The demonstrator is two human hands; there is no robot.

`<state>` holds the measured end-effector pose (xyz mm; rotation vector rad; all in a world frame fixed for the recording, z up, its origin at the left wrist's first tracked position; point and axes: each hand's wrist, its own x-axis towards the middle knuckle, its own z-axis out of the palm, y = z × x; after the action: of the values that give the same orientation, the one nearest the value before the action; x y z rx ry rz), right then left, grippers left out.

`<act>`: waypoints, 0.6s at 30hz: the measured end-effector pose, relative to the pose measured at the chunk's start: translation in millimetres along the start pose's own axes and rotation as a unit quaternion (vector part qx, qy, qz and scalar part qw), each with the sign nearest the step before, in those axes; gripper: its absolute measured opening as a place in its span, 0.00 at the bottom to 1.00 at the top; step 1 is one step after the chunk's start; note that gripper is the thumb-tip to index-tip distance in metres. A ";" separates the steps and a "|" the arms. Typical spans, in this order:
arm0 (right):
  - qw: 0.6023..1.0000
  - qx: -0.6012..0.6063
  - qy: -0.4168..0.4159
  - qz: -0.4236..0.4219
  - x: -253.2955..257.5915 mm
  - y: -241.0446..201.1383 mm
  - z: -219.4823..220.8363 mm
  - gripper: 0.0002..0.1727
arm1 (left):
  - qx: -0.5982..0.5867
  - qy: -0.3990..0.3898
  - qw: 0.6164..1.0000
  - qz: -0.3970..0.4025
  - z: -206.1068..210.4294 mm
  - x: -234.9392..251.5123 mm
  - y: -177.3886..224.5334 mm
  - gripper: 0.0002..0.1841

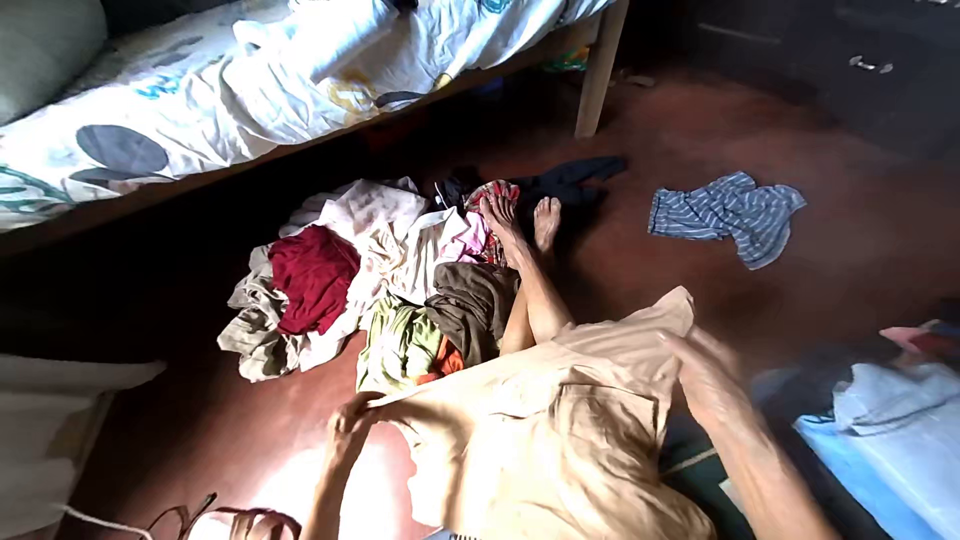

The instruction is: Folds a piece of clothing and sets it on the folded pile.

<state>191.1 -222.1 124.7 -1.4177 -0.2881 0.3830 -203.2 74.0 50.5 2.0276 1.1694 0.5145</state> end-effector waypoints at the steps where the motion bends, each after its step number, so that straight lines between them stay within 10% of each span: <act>1: 1.000 0.011 -0.005 0.002 -13.4 -13.1 -2.7 0.06 | -0.055 0.032 0.998 0.005 -5.0 -12.2 -1.9 0.13; 5: 0.982 -0.109 0.014 0.152 -74.3 -97.3 13.5 0.10 | -0.201 0.050 0.978 -0.021 -14.9 -58.8 -23.7 0.06; 9: 0.915 -0.323 -0.135 0.203 -101.6 -92.8 3.9 0.17 | -0.071 -0.045 0.991 -0.108 7.9 -88.5 -51.0 0.10; 18: 0.917 -0.336 -0.097 0.191 -123.0 -119.3 5.5 0.16 | -0.239 0.037 0.959 -0.150 16.2 -92.3 -47.4 0.10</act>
<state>87.8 -282.3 247.5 -2.1304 -0.3192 0.8010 -266.6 3.3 5.6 1.4025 1.2293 0.6514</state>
